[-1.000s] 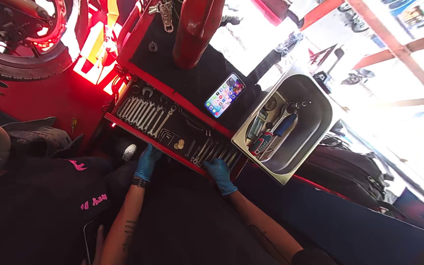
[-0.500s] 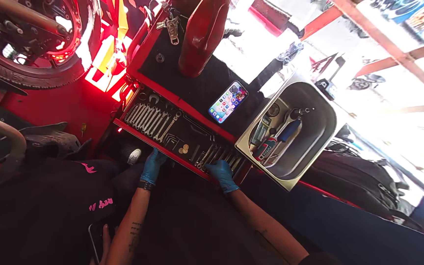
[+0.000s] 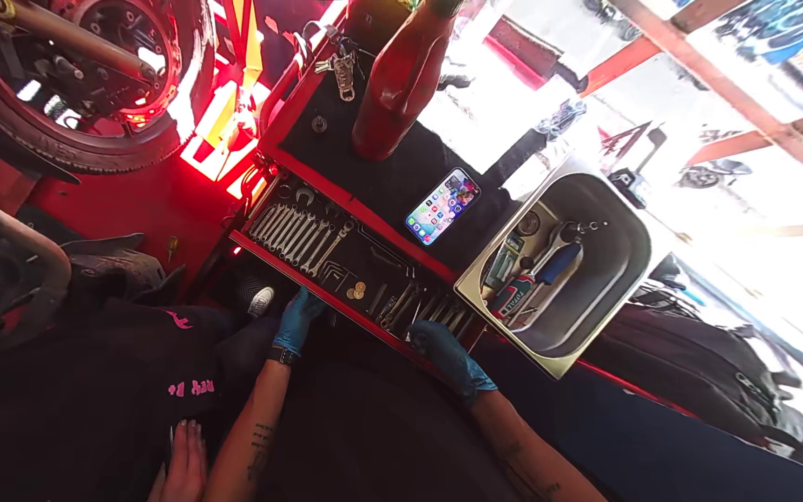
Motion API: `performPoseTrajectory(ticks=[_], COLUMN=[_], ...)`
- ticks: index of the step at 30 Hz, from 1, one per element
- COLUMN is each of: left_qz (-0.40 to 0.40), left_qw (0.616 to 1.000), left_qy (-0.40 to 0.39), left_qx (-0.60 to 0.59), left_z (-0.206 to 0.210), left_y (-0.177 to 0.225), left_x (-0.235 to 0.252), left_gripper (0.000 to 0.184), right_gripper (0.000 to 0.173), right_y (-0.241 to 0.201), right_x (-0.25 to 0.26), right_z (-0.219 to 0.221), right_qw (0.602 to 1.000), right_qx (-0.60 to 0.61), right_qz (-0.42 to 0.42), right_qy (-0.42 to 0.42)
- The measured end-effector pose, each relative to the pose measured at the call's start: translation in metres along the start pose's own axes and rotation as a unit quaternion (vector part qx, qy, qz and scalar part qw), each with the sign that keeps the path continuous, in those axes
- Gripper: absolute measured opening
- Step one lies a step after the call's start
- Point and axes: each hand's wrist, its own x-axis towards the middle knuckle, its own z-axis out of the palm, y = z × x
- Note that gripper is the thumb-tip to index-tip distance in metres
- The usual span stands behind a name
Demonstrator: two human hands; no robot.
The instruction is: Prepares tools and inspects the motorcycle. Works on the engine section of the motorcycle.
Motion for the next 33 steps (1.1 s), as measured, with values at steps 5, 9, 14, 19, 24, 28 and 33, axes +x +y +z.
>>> performPoseTrajectory(ticks=[5, 9, 14, 19, 24, 28, 33], left_qz=[0.009, 0.004, 0.000, 0.015, 0.136, 0.199, 0.252], left_qw=[1.000, 1.000, 1.000, 0.999, 0.973, 0.959, 0.960], left_qy=[-0.007, -0.004, -0.006, -0.026, -0.031, -0.131, -0.078], left_qx=[0.001, -0.005, -0.012, 0.036, 0.186, 0.155, 0.093], left_z=[-0.001, 0.001, 0.005, 0.006, 0.001, 0.009, 0.024], left_y=[-0.001, 0.000, 0.001, 0.006, 0.035, 0.070, 0.076], left_x=[-0.001, -0.002, -0.003, -0.007, -0.042, -0.092, -0.114], left_gripper=[0.051, 0.051, 0.051, 0.053, 0.046, 0.037, 0.019], right_gripper=[0.009, 0.004, 0.014, 0.015, 0.012, 0.012, 0.009], right_y=[-0.022, -0.046, -0.070, -0.089, -0.105, -0.117, -0.140], right_x=[-0.024, -0.036, -0.041, -0.038, -0.032, -0.026, -0.022], right_z=[0.027, 0.053, 0.075, 0.094, 0.128, 0.156, 0.178], right_qw=[0.987, 0.962, 0.933, 0.896, 0.920, 0.916, 0.901], right_qx=[-0.061, -0.100, -0.059, -0.042, -0.087, -0.090, -0.098], right_qz=[-0.074, -0.143, -0.190, -0.212, -0.232, -0.291, -0.317], right_qy=[-0.131, -0.209, -0.299, -0.388, -0.305, -0.260, -0.280])
